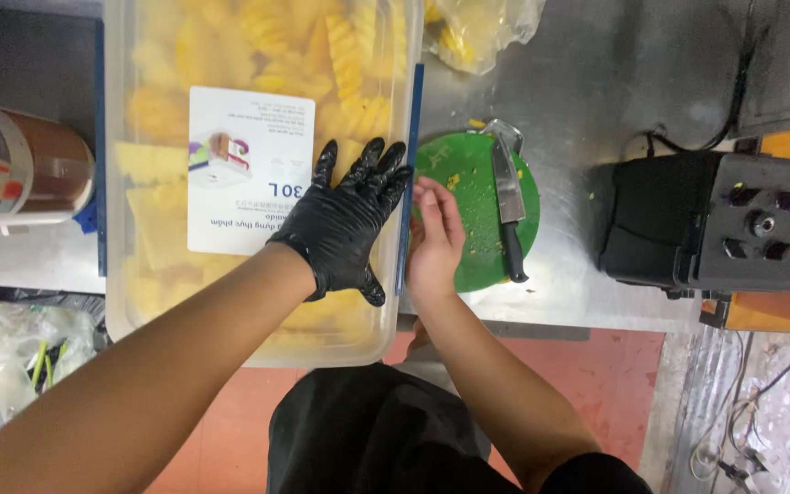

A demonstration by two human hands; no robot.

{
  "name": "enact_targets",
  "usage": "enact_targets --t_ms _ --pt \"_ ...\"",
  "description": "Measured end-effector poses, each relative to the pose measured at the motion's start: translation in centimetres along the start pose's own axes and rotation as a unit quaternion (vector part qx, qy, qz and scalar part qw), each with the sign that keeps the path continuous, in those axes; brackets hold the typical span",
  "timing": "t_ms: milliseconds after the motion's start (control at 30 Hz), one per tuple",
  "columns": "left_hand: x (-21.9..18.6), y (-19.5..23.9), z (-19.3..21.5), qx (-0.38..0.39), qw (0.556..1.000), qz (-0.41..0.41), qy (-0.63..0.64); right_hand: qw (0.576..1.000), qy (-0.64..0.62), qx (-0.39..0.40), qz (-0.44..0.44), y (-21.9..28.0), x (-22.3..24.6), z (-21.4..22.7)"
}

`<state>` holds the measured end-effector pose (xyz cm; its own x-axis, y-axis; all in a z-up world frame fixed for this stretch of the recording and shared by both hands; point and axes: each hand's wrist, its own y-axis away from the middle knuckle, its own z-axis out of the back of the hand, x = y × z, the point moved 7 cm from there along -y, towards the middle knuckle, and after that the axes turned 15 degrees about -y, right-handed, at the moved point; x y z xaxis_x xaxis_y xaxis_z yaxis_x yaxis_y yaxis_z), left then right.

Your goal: Cutting pineapple slices into smaller pieces, placing them into a large storage container, and putting the container in a refrigerator.

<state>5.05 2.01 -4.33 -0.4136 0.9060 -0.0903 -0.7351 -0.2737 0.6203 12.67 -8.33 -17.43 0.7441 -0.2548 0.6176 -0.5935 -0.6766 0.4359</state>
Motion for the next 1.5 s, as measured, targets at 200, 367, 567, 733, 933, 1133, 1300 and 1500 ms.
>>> enact_targets --t_ms 200,367,567,733,933,1133,1300,1500 --pt "0.9 5.7 -1.1 -0.208 0.971 0.035 0.113 0.991 0.063 -0.091 0.072 -3.9 5.1 0.1" --pt "13.6 19.1 -9.4 -0.429 0.817 0.316 0.221 0.964 0.211 0.108 0.119 -5.0 0.1 -2.0" --pt "24.5 14.5 -21.8 -0.268 0.779 0.398 0.405 0.958 0.264 0.104 0.034 -6.7 0.2 -2.6" --pt "22.2 14.2 -19.5 -0.256 0.768 0.439 0.391 0.918 0.385 0.067 0.064 -6.8 0.5 -1.7" --pt "16.8 17.6 -30.4 -0.385 0.530 0.234 0.718 0.881 0.449 0.063 0.133 -5.9 4.4 -7.2" --pt "-5.2 19.7 -39.0 -0.447 0.190 0.451 0.749 0.670 0.565 0.349 0.332 -11.4 4.1 -21.0" --pt "-8.4 15.2 -26.6 -0.390 0.107 0.328 0.853 0.541 0.766 0.329 0.113 -21.4 -5.0 -24.3" --pt "-13.7 7.1 -41.2 -0.533 -0.029 0.184 0.825 0.570 0.773 0.278 0.015 -20.1 -4.4 -24.8"
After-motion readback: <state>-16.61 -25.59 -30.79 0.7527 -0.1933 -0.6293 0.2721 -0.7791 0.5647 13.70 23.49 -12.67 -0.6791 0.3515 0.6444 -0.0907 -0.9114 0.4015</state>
